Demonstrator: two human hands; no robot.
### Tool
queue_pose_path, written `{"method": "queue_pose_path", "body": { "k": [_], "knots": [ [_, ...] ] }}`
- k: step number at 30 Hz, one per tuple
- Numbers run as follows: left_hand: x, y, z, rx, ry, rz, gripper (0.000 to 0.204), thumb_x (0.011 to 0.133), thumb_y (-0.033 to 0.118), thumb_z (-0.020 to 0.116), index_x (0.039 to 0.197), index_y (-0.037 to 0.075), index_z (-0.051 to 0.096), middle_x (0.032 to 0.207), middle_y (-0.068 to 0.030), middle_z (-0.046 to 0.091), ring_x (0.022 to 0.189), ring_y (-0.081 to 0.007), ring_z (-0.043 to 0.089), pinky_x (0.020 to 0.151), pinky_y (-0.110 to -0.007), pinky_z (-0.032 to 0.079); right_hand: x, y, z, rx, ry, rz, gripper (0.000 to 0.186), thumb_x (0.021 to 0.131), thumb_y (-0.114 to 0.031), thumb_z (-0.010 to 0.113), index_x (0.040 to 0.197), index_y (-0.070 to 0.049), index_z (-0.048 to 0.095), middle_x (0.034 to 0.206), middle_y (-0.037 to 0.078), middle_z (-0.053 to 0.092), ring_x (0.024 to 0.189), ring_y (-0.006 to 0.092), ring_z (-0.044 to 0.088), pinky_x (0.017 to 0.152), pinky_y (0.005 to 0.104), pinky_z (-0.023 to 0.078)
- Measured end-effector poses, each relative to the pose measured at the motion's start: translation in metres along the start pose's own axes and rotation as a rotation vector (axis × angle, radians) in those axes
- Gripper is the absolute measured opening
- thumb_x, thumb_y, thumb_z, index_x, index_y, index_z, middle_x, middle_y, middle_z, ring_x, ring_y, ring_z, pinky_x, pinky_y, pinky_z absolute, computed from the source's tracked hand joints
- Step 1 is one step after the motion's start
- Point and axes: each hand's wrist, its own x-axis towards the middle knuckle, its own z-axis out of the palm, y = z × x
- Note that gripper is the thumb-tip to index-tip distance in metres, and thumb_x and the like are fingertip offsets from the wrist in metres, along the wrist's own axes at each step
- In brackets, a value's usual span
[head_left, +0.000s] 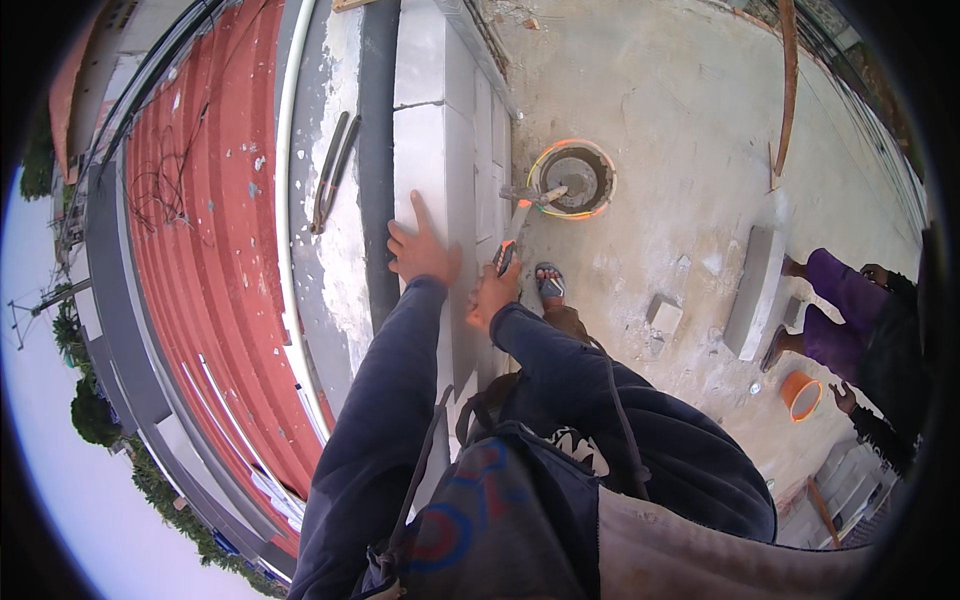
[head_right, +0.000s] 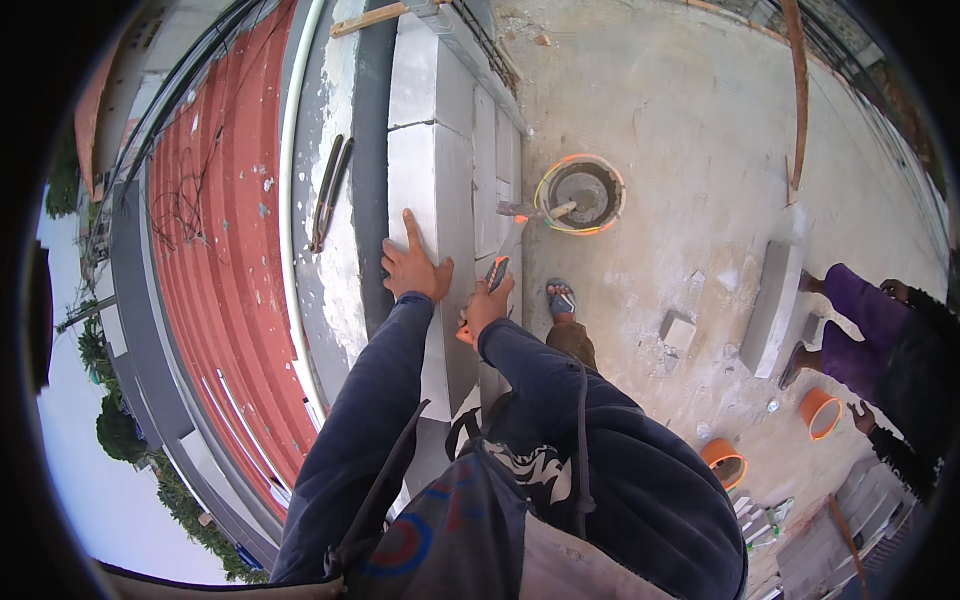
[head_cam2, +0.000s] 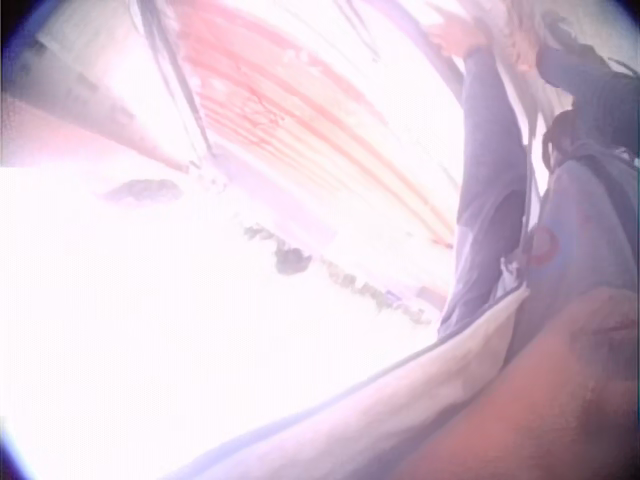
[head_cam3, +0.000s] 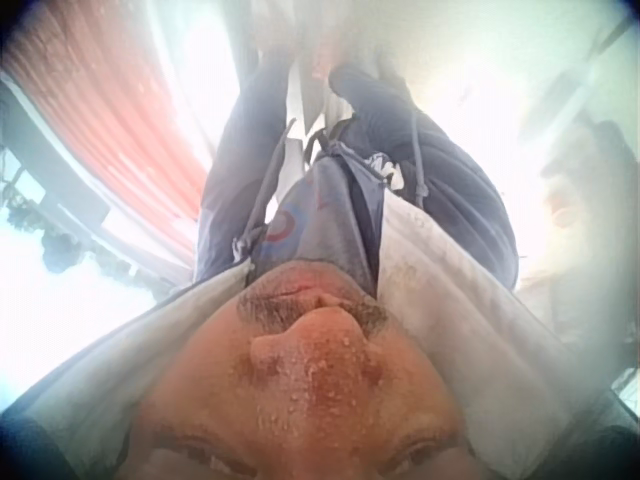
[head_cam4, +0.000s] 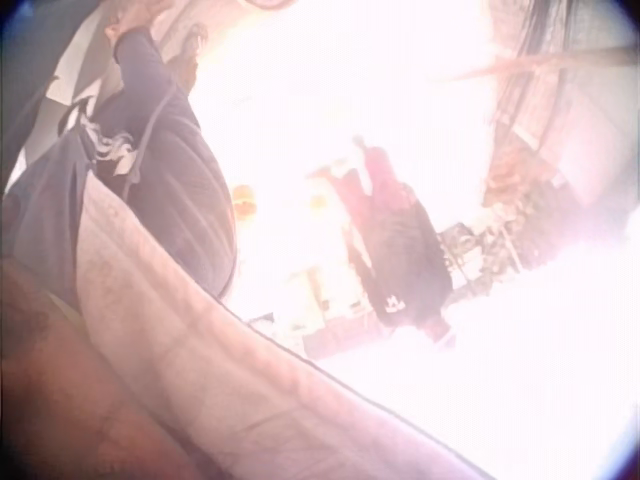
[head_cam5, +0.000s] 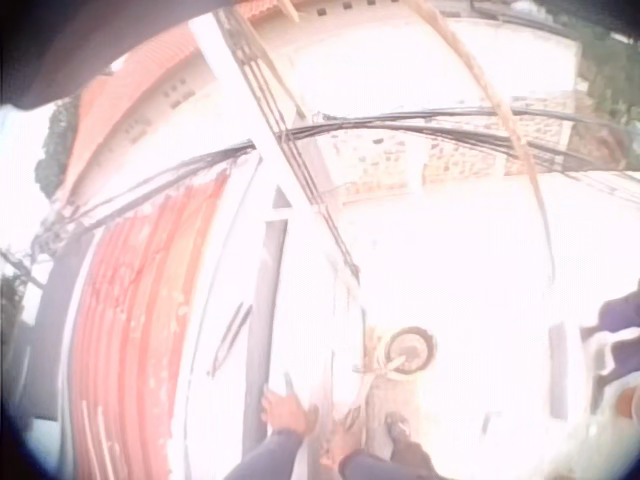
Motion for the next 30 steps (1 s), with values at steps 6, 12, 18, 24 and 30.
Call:
{"method": "queue_pose_path", "body": {
  "k": [6, 12, 18, 24, 30],
  "knots": [
    [0.0, -0.001, 0.004, 0.017, 0.016, 0.003, 0.122, 0.085, 0.04, 0.083, 0.171, 0.036, -0.003, 0.163, -0.0332, 0.023, 0.144, -0.0484, 0.039, 0.108, -0.067, 0.043, -0.027, 0.019, -0.049, 0.011, -0.074, 0.123, 0.042, 0.111, -0.018, 0.046, 0.148, -0.025, 0.028, 0.081, 0.005, 0.05, 0.054, 0.0152, 0.049, 0.049, 0.0382, 0.046],
    [0.001, 0.003, 0.004, 0.029, 0.007, -0.007, 0.123, 0.084, 0.041, 0.083, 0.171, 0.037, -0.003, 0.163, -0.0332, 0.024, 0.145, -0.0476, 0.039, 0.109, -0.067, 0.042, -0.056, 0.053, -0.023, 0.075, 0.127, 0.221, 0.036, 0.11, -0.018, 0.045, 0.142, -0.024, 0.031, 0.081, 0.004, 0.049, 0.056, 0.0168, 0.048, 0.052, 0.0382, 0.047],
    [-0.003, 0.001, 0.008, 0.028, 0.006, -0.026, 0.122, 0.085, 0.042, 0.083, 0.171, 0.037, -0.003, 0.164, -0.0331, 0.023, 0.145, -0.0474, 0.039, 0.111, -0.066, 0.041, -0.067, 0.038, -0.046, -0.001, -0.098, 0.281, 0.032, 0.111, -0.02, 0.047, 0.138, -0.024, 0.031, 0.085, 0.007, 0.049, 0.058, 0.0182, 0.048, 0.054, 0.0395, 0.047],
    [-0.001, 0.006, 0.006, 0.014, 0.005, -0.016, 0.123, 0.086, 0.041, 0.084, 0.17, 0.041, -0.006, 0.165, -0.0333, 0.021, 0.148, -0.0481, 0.037, 0.112, -0.067, 0.04, -0.088, 0.072, -0.029, -0.014, 0.036, 0.262, 0.023, 0.112, -0.025, 0.046, 0.132, -0.023, 0.034, 0.081, 0.004, 0.049, 0.059, 0.0193, 0.049, 0.055, 0.0412, 0.045],
    [-0.002, -0.001, 0.01, 0.011, 0.01, -0.029, 0.123, 0.086, 0.042, 0.084, 0.17, 0.041, -0.006, 0.165, -0.0337, 0.021, 0.149, -0.0483, 0.036, 0.113, -0.067, 0.04, -0.077, 0.055, -0.067, 0.081, -0.059, 0.276, 0.028, 0.112, -0.023, 0.045, 0.137, -0.023, 0.033, 0.081, 0.005, 0.048, 0.061, 0.0196, 0.049, 0.056, 0.0396, 0.047]
  ]
}}
